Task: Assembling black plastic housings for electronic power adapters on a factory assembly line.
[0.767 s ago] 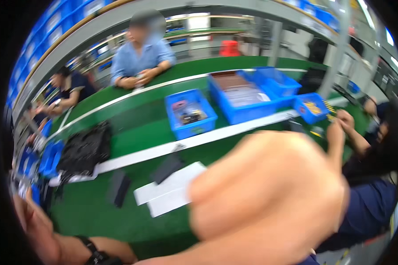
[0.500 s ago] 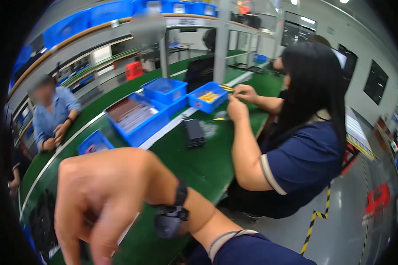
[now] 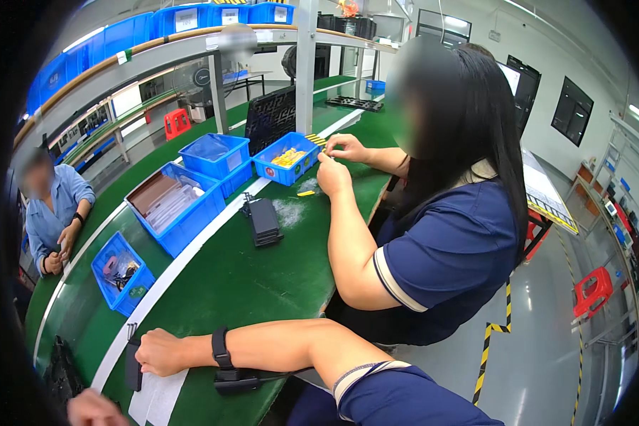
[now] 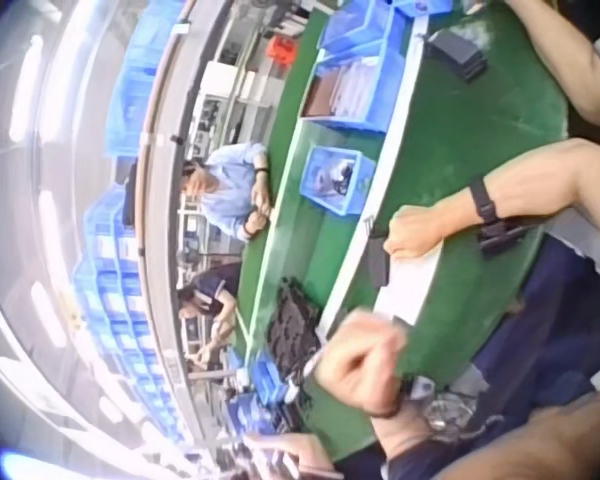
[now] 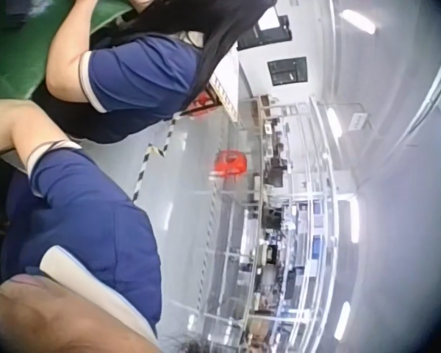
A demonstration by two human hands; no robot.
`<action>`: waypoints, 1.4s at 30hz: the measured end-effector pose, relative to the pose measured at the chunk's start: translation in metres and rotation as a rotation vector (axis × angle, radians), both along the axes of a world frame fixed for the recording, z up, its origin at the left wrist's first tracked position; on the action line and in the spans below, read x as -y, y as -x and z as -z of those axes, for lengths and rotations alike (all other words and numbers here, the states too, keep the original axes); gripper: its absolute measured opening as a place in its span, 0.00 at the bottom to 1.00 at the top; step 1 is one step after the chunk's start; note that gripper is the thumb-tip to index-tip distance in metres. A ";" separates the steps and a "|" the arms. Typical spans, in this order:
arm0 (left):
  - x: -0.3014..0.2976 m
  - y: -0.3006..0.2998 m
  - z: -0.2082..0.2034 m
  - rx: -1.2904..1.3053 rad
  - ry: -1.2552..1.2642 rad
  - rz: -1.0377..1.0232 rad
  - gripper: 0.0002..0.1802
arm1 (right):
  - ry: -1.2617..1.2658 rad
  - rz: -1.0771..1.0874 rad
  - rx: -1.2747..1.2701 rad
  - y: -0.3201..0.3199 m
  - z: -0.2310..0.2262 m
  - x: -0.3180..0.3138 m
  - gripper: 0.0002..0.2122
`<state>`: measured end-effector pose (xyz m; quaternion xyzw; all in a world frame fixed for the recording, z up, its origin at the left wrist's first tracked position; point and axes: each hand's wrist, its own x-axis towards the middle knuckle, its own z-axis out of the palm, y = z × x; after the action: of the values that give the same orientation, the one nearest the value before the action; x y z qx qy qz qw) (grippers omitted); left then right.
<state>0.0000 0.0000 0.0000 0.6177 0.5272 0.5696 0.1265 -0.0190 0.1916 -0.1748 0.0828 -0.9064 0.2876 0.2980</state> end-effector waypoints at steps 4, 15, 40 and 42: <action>-0.020 0.002 0.073 0.090 0.608 -0.075 0.03 | 0.081 -0.032 -0.002 -0.002 -0.004 0.009 0.09; -0.034 0.023 0.126 0.316 0.780 0.000 0.04 | -0.039 0.006 0.095 0.008 0.011 0.005 0.08; -0.034 0.021 0.129 0.396 0.778 0.001 0.07 | 0.004 -0.026 0.182 -0.005 0.002 0.003 0.05; -0.034 0.021 0.131 0.408 0.778 0.004 0.07 | 0.004 -0.030 0.182 -0.006 0.001 0.001 0.05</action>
<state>-0.0214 0.0337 -0.1307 0.3998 0.6656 0.4386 0.4525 -0.0132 0.1902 -0.1758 0.0693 -0.9279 0.3001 0.2101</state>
